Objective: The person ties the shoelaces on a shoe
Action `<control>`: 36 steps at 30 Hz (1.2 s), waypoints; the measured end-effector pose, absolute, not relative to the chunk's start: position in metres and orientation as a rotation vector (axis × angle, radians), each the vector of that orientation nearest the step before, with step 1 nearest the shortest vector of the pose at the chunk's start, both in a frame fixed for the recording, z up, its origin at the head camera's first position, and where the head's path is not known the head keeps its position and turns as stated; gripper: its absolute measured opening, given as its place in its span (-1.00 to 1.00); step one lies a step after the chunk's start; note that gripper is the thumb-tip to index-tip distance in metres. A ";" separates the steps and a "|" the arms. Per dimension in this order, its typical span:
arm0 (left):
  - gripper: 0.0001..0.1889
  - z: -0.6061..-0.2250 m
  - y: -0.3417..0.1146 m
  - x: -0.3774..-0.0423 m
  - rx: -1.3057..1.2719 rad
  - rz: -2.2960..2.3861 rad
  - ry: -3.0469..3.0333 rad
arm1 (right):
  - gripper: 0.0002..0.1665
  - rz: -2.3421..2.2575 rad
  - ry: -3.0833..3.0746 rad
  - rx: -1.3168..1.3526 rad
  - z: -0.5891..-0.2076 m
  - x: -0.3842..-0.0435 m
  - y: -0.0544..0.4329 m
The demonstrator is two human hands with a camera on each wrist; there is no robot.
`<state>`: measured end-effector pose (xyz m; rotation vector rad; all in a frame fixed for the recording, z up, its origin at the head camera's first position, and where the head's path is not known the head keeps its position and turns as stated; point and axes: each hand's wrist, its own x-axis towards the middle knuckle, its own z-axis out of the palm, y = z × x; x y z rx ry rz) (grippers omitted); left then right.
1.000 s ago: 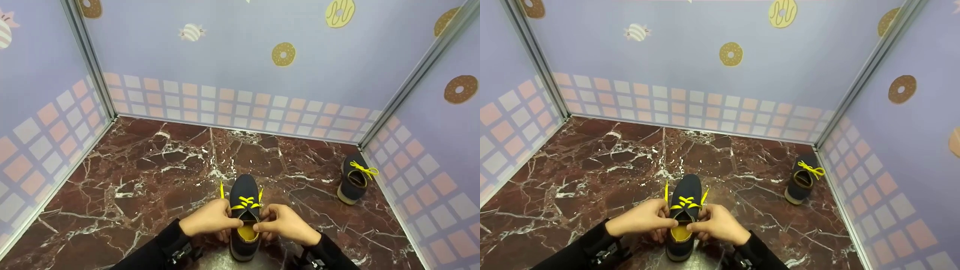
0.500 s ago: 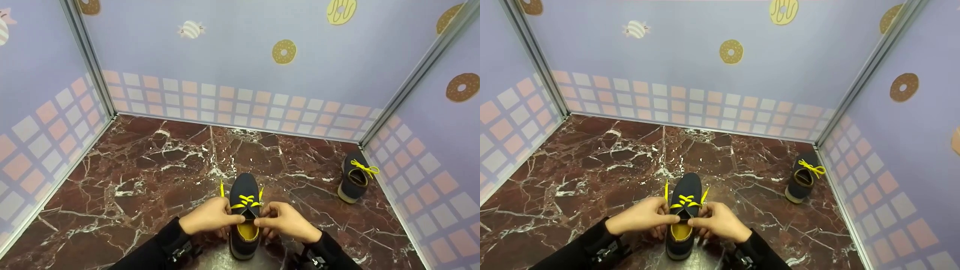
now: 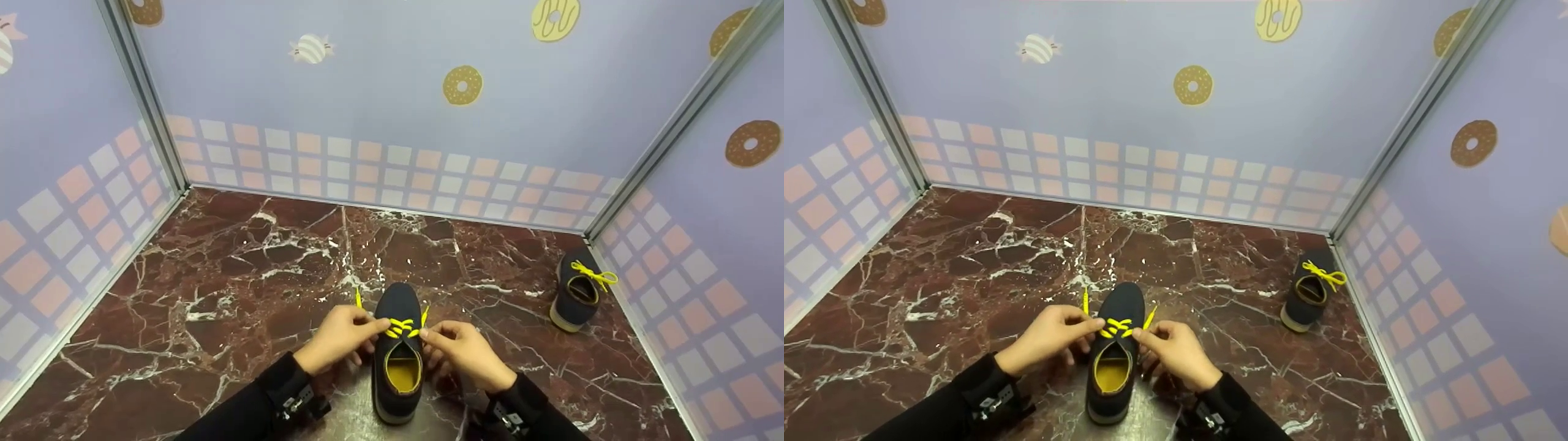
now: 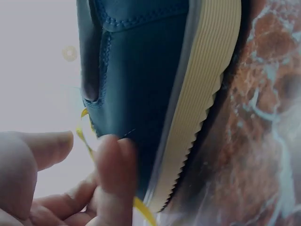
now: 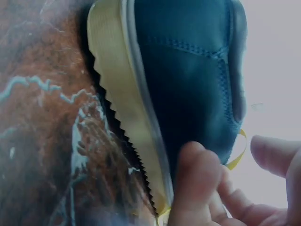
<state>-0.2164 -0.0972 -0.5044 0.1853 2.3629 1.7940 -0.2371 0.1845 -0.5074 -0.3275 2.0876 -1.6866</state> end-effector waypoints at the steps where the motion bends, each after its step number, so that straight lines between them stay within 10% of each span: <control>1: -0.61 -0.505 -0.097 -0.217 0.176 1.830 2.349 | -0.57 -1.697 2.090 -0.314 -0.508 -0.238 0.183; 36: -0.77 -0.510 -0.084 -0.220 0.291 2.338 2.075 | -0.93 -2.081 1.912 -0.281 -0.504 -0.253 0.166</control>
